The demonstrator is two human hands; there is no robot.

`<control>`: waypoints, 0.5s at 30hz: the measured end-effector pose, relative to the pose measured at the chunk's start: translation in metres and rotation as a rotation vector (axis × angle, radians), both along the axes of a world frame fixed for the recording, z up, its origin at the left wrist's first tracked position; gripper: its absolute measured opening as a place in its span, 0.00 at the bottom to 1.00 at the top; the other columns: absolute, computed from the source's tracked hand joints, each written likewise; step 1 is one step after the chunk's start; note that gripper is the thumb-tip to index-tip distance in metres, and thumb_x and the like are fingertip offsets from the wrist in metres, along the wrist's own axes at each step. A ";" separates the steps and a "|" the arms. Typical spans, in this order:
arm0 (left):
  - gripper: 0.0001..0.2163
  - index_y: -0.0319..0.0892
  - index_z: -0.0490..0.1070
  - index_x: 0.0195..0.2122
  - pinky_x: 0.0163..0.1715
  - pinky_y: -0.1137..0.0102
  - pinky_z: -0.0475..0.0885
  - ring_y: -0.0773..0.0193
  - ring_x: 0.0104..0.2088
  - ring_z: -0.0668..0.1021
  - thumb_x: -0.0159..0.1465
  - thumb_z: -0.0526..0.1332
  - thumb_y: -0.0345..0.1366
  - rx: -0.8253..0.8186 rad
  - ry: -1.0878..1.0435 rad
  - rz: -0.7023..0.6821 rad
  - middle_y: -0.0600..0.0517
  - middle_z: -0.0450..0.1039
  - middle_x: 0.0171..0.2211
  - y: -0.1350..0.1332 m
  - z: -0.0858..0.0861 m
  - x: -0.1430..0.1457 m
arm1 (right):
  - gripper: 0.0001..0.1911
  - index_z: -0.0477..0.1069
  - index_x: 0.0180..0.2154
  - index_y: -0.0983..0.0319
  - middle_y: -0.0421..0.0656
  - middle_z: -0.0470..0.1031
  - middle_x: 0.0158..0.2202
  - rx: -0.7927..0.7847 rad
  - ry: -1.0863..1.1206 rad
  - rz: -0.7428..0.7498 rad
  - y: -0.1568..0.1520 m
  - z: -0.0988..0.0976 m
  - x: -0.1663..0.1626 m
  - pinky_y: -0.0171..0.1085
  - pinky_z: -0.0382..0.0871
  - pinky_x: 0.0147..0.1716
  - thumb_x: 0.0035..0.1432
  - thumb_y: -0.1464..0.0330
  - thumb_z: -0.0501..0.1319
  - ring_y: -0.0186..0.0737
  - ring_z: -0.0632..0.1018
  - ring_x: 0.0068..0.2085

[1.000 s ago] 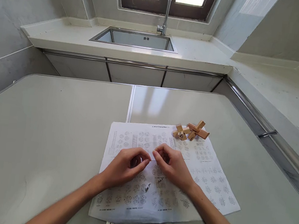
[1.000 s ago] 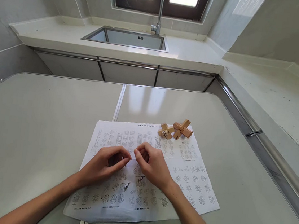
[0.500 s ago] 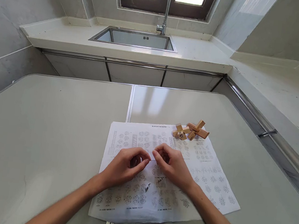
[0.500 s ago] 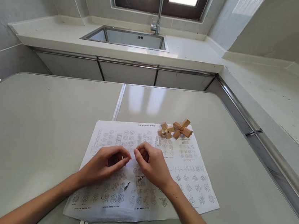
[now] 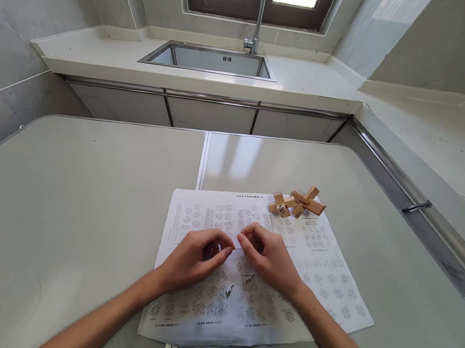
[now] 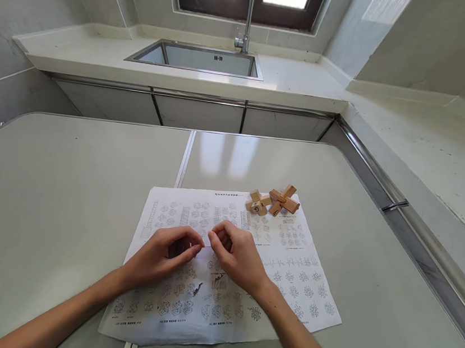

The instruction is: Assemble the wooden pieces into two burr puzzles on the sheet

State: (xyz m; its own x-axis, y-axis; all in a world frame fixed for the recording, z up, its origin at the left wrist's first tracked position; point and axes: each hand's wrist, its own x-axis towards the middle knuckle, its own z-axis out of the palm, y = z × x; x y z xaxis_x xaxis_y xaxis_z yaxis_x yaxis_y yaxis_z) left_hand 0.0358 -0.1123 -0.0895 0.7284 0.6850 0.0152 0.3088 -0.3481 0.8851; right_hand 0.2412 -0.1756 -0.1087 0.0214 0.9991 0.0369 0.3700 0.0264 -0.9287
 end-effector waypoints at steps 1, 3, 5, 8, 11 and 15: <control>0.07 0.42 0.77 0.41 0.27 0.73 0.64 0.70 0.26 0.70 0.72 0.61 0.38 0.001 0.000 0.000 0.54 0.75 0.29 0.000 0.000 0.000 | 0.12 0.72 0.36 0.59 0.38 0.71 0.25 0.001 0.001 0.000 0.000 0.000 0.000 0.35 0.63 0.26 0.71 0.61 0.59 0.36 0.70 0.26; 0.08 0.42 0.77 0.41 0.27 0.73 0.65 0.70 0.26 0.69 0.72 0.61 0.38 0.002 0.000 0.001 0.54 0.75 0.29 0.000 -0.001 0.000 | 0.12 0.72 0.35 0.59 0.37 0.71 0.25 0.001 0.002 0.001 0.000 0.000 0.000 0.35 0.63 0.26 0.71 0.60 0.59 0.36 0.70 0.26; 0.08 0.42 0.77 0.41 0.27 0.73 0.65 0.70 0.26 0.69 0.72 0.61 0.39 0.000 0.002 0.001 0.54 0.74 0.29 0.000 -0.001 0.000 | 0.12 0.72 0.35 0.59 0.37 0.71 0.24 0.002 0.001 0.002 0.000 0.000 0.000 0.35 0.63 0.26 0.71 0.60 0.59 0.36 0.70 0.26; 0.08 0.42 0.77 0.41 0.27 0.73 0.65 0.69 0.26 0.69 0.72 0.61 0.39 -0.002 0.005 -0.002 0.54 0.74 0.29 0.000 -0.002 -0.001 | 0.13 0.72 0.35 0.59 0.38 0.71 0.24 0.001 -0.004 0.003 0.000 0.000 0.000 0.35 0.64 0.26 0.71 0.59 0.59 0.36 0.70 0.25; 0.08 0.42 0.77 0.41 0.28 0.73 0.65 0.69 0.27 0.70 0.72 0.61 0.39 0.000 0.004 -0.003 0.54 0.74 0.29 0.000 -0.002 -0.001 | 0.13 0.71 0.35 0.59 0.38 0.71 0.24 0.001 -0.001 0.002 0.000 0.001 0.000 0.36 0.64 0.26 0.71 0.59 0.59 0.36 0.70 0.25; 0.08 0.42 0.77 0.41 0.27 0.73 0.65 0.69 0.26 0.70 0.72 0.61 0.39 0.000 0.004 -0.001 0.54 0.75 0.29 0.000 -0.001 0.000 | 0.13 0.71 0.35 0.59 0.38 0.71 0.24 0.005 0.002 0.000 0.000 0.001 0.000 0.36 0.64 0.26 0.71 0.59 0.59 0.36 0.70 0.25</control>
State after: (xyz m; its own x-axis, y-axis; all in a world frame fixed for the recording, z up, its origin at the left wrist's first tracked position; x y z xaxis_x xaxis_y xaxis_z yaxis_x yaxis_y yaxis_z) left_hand 0.0356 -0.1120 -0.0907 0.7288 0.6846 0.0125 0.3118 -0.3480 0.8841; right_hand 0.2408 -0.1755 -0.1077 0.0217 0.9989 0.0417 0.3678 0.0308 -0.9294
